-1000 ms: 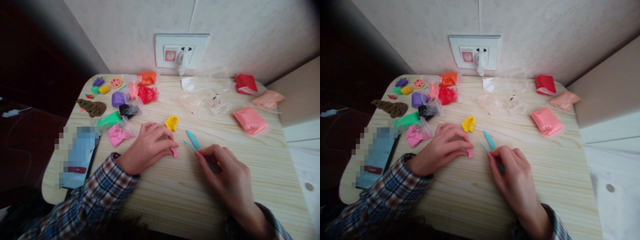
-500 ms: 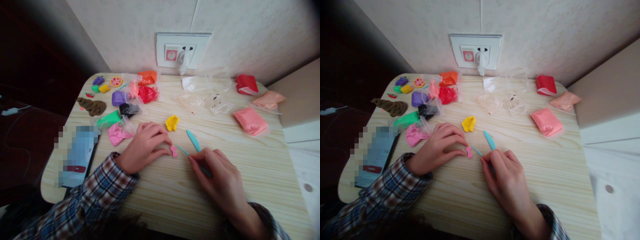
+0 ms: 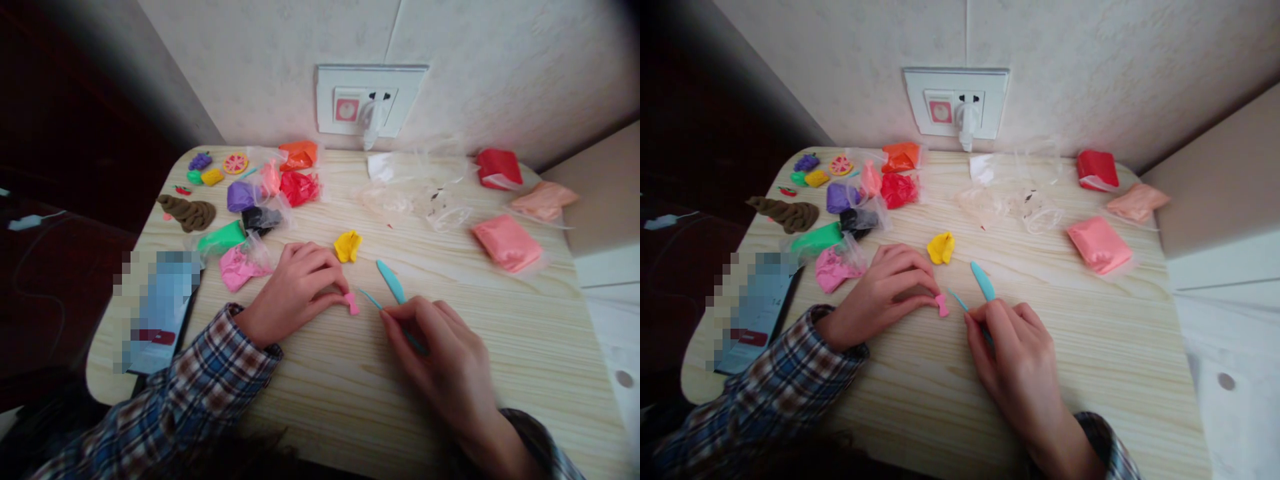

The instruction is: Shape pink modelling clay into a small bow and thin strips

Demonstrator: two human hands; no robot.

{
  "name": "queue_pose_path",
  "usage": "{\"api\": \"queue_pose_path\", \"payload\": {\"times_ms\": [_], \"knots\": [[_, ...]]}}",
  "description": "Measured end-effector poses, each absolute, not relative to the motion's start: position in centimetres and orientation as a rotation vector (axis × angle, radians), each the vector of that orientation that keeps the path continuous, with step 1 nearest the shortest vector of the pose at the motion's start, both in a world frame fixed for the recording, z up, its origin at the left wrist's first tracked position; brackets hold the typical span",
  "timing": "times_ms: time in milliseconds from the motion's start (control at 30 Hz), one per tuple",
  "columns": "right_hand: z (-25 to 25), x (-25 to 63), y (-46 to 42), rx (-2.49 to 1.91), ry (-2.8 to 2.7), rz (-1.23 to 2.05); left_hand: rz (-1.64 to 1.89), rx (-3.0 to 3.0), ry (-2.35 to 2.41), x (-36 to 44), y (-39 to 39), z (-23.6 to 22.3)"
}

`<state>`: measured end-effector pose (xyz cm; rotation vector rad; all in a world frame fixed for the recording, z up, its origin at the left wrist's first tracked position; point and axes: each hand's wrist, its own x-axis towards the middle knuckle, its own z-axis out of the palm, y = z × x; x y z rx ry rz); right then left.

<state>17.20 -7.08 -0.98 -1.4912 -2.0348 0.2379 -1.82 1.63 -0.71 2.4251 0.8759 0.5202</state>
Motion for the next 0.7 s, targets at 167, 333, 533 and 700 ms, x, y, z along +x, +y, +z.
{"api": "queue_pose_path", "payload": {"times_ms": [167,333,533,700], "knots": [[-0.9,17.2,-7.0,-1.506,-2.041,0.217,0.516,2.430,0.884,-1.8,1.6,-0.7],[-0.8,17.2,-7.0,-1.509,-2.056,0.232,0.509,2.426,0.883,-1.8,1.6,-0.6],[-0.9,17.6,-7.1,-1.562,-2.002,0.261,0.529,2.431,0.870,-1.8,1.5,-0.5],[-1.0,18.3,-7.4,-1.692,-1.839,0.288,0.619,2.445,0.890,-1.8,1.2,-0.3]]}}
